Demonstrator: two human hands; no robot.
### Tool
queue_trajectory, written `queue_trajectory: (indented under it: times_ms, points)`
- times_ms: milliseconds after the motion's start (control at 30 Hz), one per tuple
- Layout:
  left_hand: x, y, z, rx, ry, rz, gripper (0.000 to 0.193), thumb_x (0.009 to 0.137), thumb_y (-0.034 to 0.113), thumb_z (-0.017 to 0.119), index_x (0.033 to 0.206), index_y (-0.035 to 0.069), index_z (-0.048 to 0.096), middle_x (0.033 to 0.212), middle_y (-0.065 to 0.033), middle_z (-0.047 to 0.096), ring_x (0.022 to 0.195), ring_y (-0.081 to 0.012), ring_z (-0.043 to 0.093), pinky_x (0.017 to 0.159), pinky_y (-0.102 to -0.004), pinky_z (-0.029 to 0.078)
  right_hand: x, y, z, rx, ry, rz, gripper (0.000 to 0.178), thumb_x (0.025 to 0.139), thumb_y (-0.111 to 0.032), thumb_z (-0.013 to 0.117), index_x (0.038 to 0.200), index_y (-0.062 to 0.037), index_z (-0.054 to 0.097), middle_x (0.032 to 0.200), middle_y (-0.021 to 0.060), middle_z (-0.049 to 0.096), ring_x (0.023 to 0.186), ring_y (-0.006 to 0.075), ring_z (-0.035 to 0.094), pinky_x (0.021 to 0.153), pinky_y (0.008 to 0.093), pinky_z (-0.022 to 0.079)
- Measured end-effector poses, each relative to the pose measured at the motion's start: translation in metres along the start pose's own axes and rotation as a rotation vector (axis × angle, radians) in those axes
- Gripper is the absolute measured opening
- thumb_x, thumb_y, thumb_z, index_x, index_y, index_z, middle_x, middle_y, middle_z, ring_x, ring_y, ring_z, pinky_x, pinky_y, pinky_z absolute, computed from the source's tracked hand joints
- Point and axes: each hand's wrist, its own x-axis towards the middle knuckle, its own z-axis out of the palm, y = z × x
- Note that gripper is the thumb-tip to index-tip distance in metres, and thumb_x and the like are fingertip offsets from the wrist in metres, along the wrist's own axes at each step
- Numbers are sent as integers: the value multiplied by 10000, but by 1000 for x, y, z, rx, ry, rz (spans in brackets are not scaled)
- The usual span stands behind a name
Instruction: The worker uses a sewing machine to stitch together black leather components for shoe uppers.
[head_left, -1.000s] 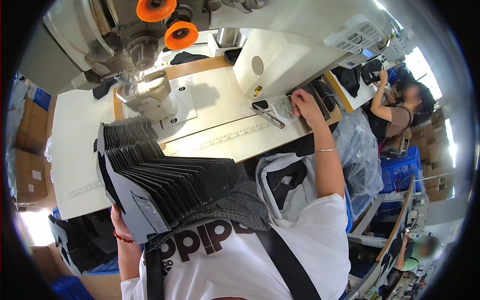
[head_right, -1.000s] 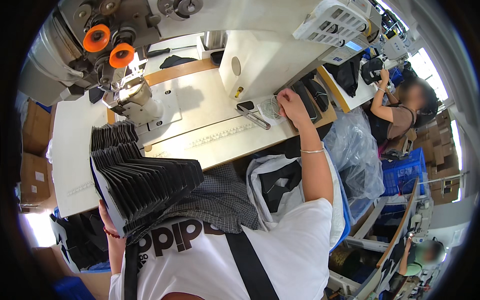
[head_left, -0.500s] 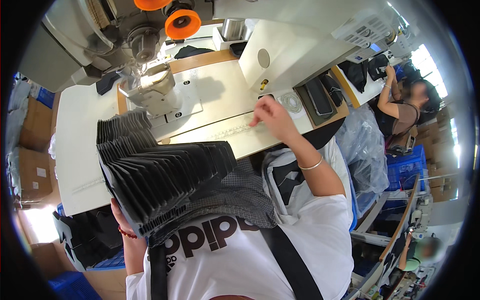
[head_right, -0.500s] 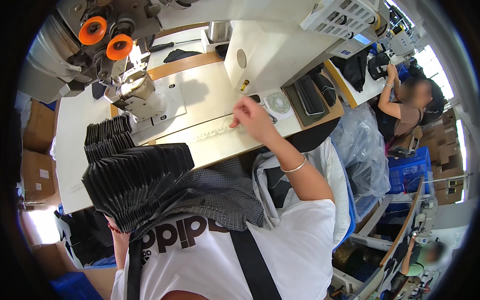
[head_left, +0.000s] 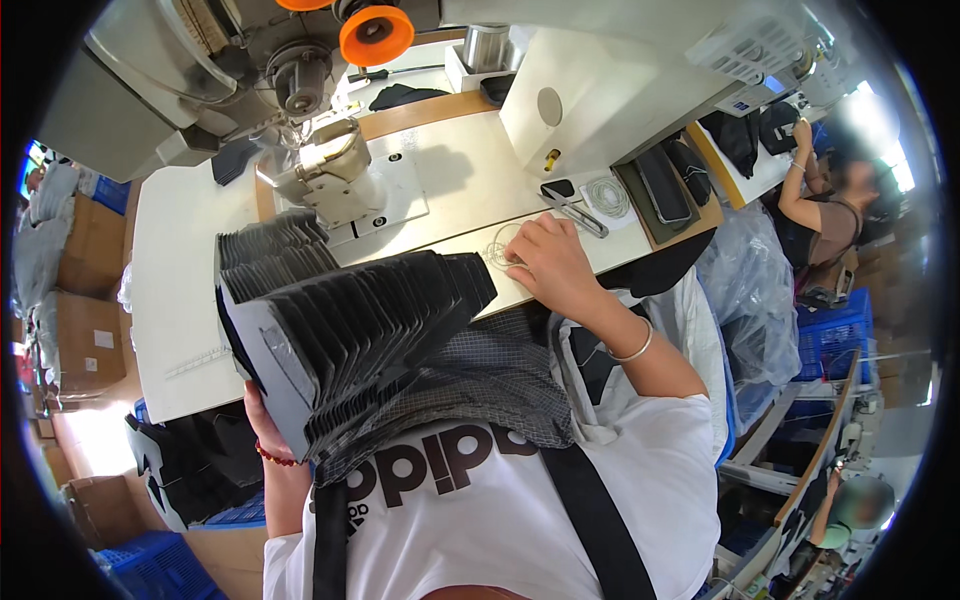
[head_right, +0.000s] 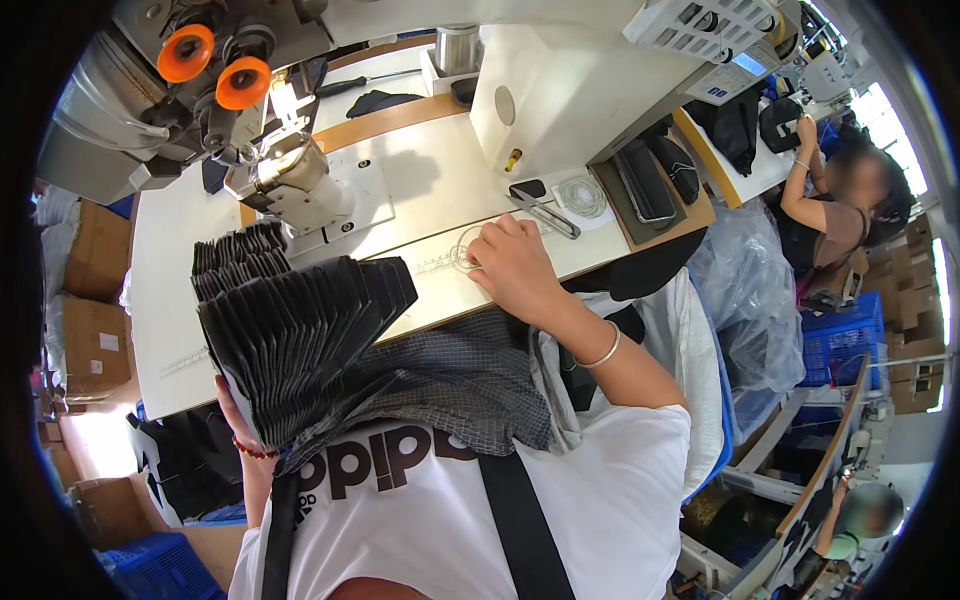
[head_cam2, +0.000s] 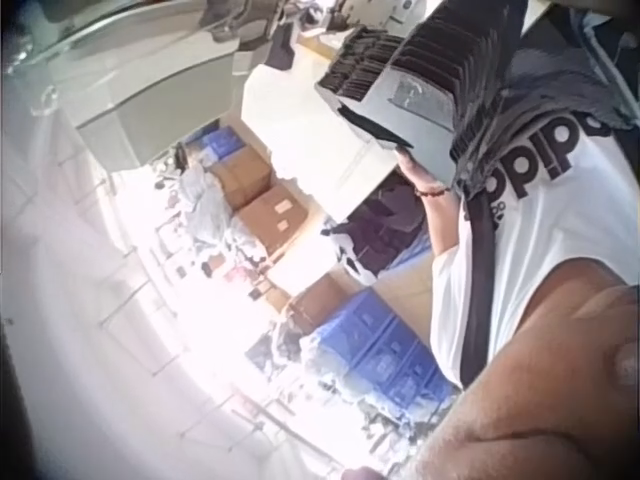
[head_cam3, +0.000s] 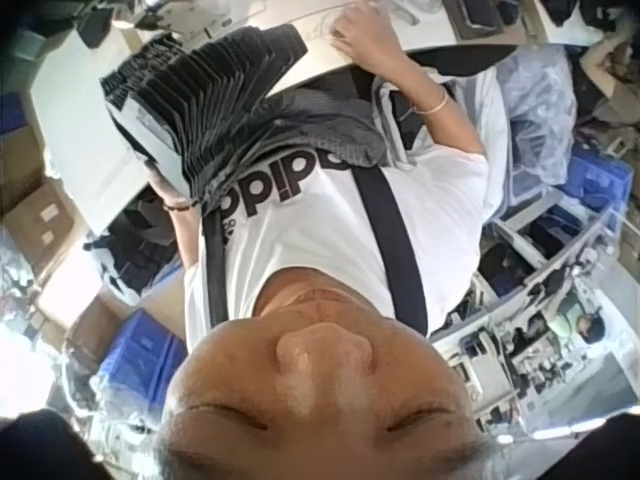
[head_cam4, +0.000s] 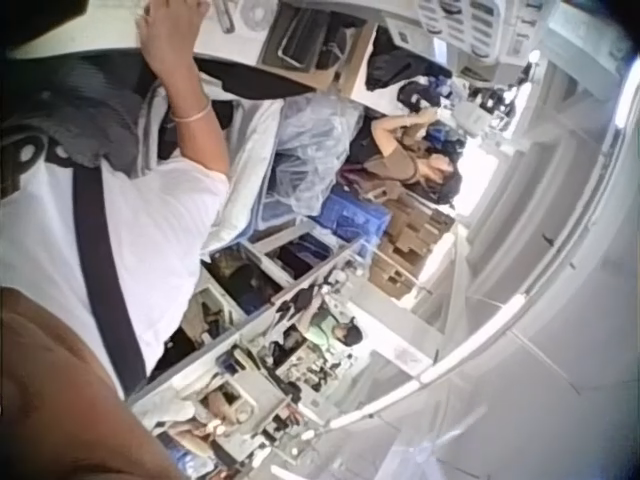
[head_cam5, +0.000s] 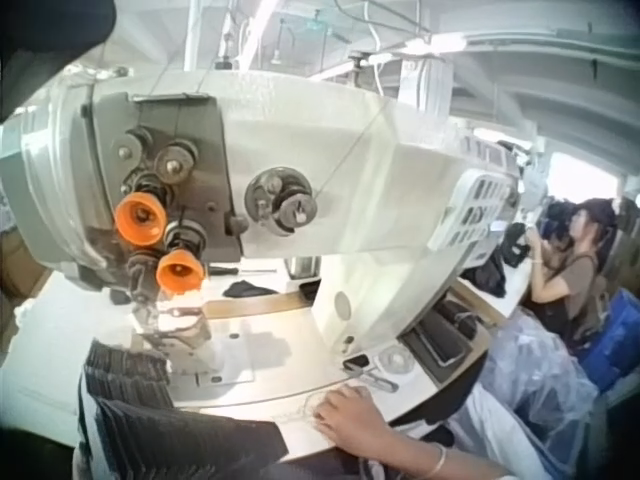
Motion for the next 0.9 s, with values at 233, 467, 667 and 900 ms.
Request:
queue_trajectory:
  times_ms: [233,467,667,900]
  points:
    - [2,-1,6,34,93,32,694,983,488,673,1509,64,513,1472,-137,600,1316,-335,588,1119,-515,466,0,-4,10,-121,7,-26,104,787,-139,757,813,-104,662,877,34,580,952,243,553,882,406,409]
    - [2,2,-1,44,54,67,685,1015,519,597,1519,63,511,1513,-135,573,1353,-345,566,1161,-543,424,5,-3,15,-45,34,6,152,744,-74,735,756,-111,589,829,32,569,864,245,553,799,392,397]
    - [4,3,-10,24,-104,47,675,1030,547,542,1521,84,527,1539,-121,552,1394,-339,532,1196,-544,384,7,4,3,251,3,139,99,781,-110,721,776,-82,626,827,61,637,862,267,617,768,400,478]
    - [4,3,-13,-11,-117,40,680,1033,551,530,1525,83,522,1522,-118,569,1374,-340,552,1190,-535,395,14,65,-46,825,40,554,67,900,-66,671,925,-8,647,836,56,747,746,83,656,682,253,501]
